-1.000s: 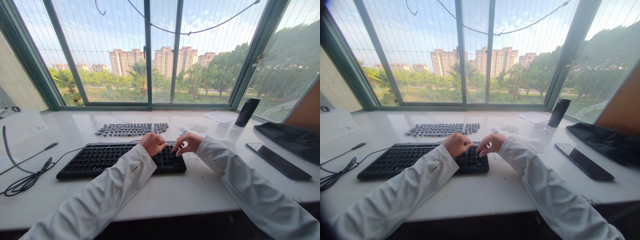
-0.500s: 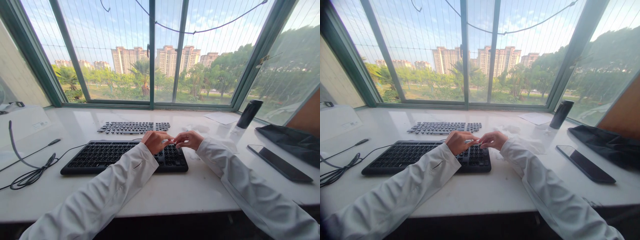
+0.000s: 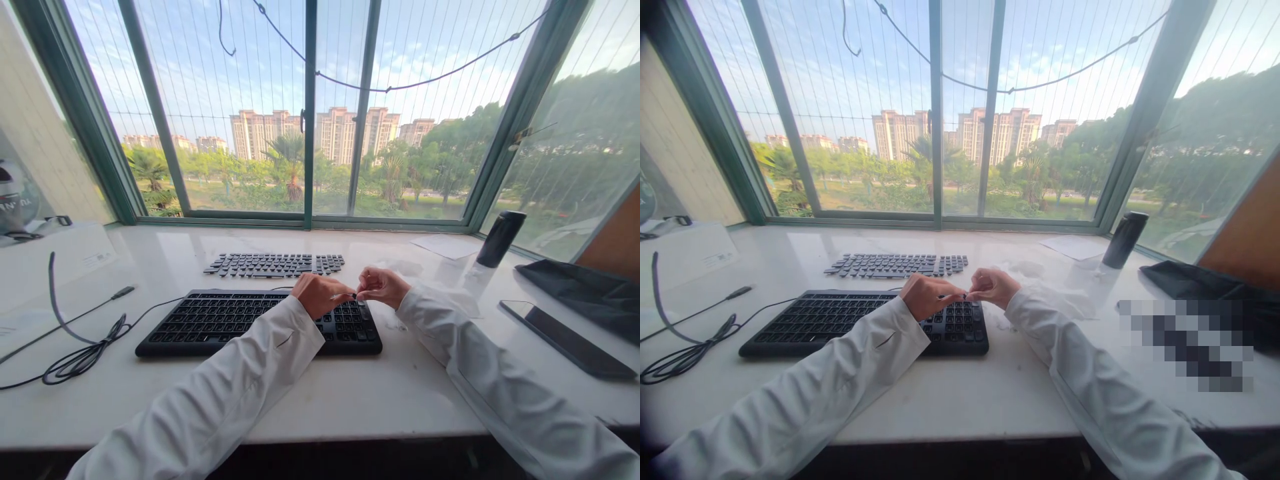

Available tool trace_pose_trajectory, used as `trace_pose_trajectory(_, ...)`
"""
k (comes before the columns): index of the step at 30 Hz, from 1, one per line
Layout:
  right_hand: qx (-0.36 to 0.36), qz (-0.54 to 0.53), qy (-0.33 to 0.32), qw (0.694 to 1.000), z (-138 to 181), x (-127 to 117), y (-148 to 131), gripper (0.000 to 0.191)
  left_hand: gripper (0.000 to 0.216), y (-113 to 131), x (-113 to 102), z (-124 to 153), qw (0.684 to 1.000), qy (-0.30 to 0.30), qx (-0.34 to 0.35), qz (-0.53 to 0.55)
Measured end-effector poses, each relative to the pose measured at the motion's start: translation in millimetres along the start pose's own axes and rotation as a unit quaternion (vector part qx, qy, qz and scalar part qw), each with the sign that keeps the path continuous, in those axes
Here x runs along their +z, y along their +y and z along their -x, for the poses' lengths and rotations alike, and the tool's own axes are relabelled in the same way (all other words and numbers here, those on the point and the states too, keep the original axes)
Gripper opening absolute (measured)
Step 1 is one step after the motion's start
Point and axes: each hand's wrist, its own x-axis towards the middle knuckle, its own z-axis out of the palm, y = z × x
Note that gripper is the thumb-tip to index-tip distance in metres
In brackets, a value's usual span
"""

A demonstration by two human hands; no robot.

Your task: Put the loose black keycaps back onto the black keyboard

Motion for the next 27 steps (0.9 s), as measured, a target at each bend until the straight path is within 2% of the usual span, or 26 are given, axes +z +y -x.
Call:
trace_pose_trajectory(7,-0.012,0.0,0.005,1.0,0.5,-0.4,-1.8,0.043,0.022,0.4,1.8,0.2,1.0,0.005,-0.017,-0.011)
trace_pose_trajectory(15,-0.037,0.006,0.027,0.999,0.4,2.2,-5.2,0.042,0.028,6.2,-0.5,-2.0,0.997,-0.045,-0.062,0.002)
trace_pose_trajectory(27,-0.059,0.018,0.042,0.997,0.6,1.1,-2.4,0.043,0.024,8.3,3.8,-1.9,0.997,-0.051,-0.062,0.01)
